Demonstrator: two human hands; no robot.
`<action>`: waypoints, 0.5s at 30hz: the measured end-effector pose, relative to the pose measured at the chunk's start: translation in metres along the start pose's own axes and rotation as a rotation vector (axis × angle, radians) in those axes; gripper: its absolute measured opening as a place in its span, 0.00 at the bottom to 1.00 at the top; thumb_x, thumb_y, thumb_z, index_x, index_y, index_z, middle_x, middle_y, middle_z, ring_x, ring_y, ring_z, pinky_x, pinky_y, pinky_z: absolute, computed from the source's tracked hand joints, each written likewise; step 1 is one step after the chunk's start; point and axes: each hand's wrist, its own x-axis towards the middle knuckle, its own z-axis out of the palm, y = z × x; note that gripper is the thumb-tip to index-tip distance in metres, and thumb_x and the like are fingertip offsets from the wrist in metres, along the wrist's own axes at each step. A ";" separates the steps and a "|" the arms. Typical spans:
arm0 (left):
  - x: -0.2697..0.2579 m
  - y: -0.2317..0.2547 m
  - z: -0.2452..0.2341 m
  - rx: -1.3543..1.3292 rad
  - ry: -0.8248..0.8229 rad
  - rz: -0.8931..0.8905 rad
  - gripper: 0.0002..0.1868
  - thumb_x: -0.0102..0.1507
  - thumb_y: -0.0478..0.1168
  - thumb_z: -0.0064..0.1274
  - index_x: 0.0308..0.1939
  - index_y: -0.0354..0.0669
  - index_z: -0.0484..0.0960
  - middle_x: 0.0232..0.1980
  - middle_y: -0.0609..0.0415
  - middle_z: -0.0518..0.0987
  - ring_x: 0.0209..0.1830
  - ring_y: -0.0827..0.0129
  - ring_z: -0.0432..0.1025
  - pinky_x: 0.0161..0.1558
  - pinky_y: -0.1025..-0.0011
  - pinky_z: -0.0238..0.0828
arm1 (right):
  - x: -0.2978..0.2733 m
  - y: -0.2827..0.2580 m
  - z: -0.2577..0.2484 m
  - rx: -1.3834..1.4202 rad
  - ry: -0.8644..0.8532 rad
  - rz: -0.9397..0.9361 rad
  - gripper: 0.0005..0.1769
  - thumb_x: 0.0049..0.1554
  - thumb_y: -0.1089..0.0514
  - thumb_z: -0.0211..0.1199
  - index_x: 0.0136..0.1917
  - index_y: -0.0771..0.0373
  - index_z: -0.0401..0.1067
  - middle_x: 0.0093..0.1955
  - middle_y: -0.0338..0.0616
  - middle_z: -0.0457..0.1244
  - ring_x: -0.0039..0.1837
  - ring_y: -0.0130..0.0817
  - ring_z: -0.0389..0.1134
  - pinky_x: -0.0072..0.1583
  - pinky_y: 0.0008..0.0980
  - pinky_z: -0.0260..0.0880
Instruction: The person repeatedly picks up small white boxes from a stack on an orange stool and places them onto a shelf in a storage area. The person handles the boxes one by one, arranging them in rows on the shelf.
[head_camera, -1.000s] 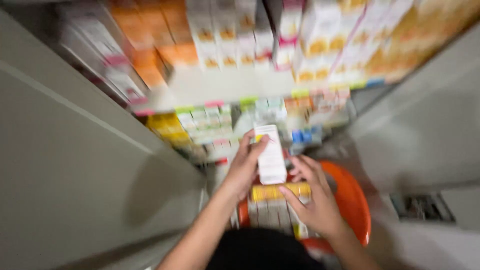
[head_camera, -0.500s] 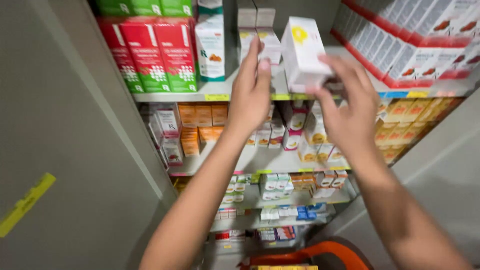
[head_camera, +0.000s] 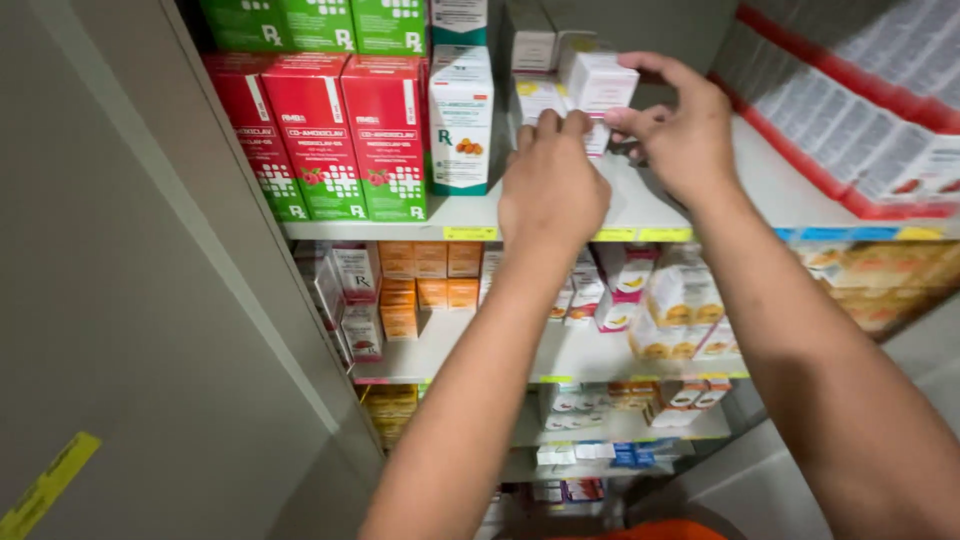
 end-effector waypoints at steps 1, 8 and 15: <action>0.001 -0.001 0.002 0.003 -0.003 -0.008 0.22 0.55 0.37 0.48 0.54 0.51 0.78 0.52 0.49 0.76 0.55 0.49 0.69 0.51 0.50 0.69 | 0.002 0.003 0.001 0.003 -0.007 0.005 0.25 0.58 0.69 0.72 0.66 0.57 0.71 0.42 0.40 0.67 0.36 0.19 0.69 0.31 0.17 0.66; -0.001 0.001 0.005 0.045 0.040 0.004 0.20 0.57 0.38 0.49 0.54 0.50 0.75 0.50 0.49 0.76 0.53 0.49 0.69 0.48 0.51 0.69 | 0.001 0.000 0.001 -0.030 -0.046 -0.030 0.26 0.60 0.68 0.74 0.69 0.57 0.69 0.46 0.42 0.67 0.39 0.20 0.69 0.37 0.17 0.73; -0.003 0.001 0.006 0.037 0.101 0.035 0.20 0.57 0.39 0.47 0.53 0.46 0.77 0.49 0.47 0.76 0.51 0.47 0.69 0.46 0.49 0.69 | -0.001 0.001 0.000 -0.031 -0.045 -0.098 0.26 0.59 0.70 0.74 0.67 0.59 0.69 0.56 0.43 0.67 0.41 0.21 0.71 0.36 0.17 0.72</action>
